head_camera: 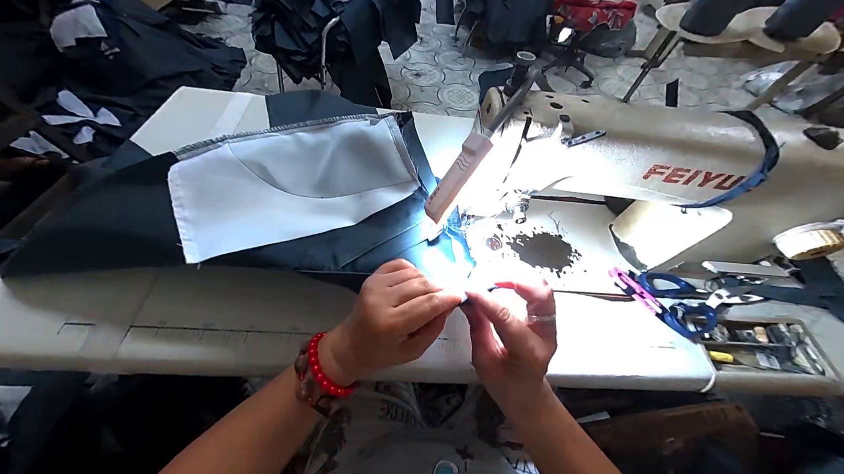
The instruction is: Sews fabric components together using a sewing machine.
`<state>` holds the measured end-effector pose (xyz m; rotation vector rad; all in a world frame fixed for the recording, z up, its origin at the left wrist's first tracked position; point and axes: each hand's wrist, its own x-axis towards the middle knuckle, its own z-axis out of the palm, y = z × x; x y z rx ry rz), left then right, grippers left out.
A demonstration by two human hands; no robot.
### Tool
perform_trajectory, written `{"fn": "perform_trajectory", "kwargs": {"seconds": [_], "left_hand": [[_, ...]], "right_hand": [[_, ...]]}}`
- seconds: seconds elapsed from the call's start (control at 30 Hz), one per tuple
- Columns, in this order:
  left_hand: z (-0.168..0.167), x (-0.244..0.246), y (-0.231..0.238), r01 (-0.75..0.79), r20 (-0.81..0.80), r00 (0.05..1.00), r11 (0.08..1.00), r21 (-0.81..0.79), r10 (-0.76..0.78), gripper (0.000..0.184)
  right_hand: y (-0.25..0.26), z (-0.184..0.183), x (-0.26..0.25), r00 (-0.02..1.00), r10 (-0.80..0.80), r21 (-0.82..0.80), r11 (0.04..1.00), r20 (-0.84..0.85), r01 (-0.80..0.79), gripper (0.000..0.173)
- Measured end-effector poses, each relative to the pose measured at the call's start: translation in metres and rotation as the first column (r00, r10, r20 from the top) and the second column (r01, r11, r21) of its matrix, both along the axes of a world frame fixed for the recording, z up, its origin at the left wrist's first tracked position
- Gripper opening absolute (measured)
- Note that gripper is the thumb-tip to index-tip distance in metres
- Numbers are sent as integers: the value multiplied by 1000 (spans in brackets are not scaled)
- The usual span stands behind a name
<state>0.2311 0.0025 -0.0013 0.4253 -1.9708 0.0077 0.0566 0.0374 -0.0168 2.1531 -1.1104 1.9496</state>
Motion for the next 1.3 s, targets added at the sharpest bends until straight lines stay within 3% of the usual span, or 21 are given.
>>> {"fn": "perform_trajectory", "kwargs": {"seconds": [0.2, 0.33, 0.4, 0.53, 0.63, 0.73, 0.8, 0.87, 0.93, 1.17, 1.3], "left_hand": [[-5, 11, 15, 107, 182, 978, 994, -32, -100, 18], [9, 14, 21, 168, 441, 856, 952, 256, -269, 24], [26, 7, 17, 176, 449, 818, 899, 401, -360, 23], [40, -16, -18, -79, 575, 774, 860, 505, -266, 25], [13, -20, -49, -398, 687, 721, 752, 525, -97, 39], [0, -14, -40, -563, 713, 701, 618, 549, 6, 67], [-12, -6, -21, -586, 722, 688, 641, 496, 71, 67], [-27, 5, -6, -503, 673, 727, 772, 388, 135, 53], [-31, 15, 7, -394, 627, 774, 841, 372, 85, 41], [-33, 26, 17, -261, 542, 840, 866, 426, -14, 34], [-42, 28, 28, -29, 373, 919, 925, 379, -125, 22]], "right_hand": [[21, -19, -20, 982, 30, -71, 996, -189, -44, 8], [34, -55, -16, 973, 166, 69, 985, -163, -156, 12], [38, -68, -12, 971, 153, 108, 985, -182, -135, 14], [40, -72, -8, 966, 65, 79, 996, -251, -47, 16], [40, -75, -6, 963, 62, 60, 997, -261, -48, 15], [39, -78, -5, 963, 51, 51, 998, -265, -39, 16], [40, -80, -4, 964, 47, 40, 998, -261, -38, 16], [41, -82, -4, 965, 48, 28, 999, -258, -43, 16], [41, -86, -5, 964, 36, 15, 999, -264, -34, 16], [41, -94, -4, 970, 18, -42, 999, -241, -29, 16], [42, -92, -3, 975, 33, 6, 999, -221, -32, 16]]}}
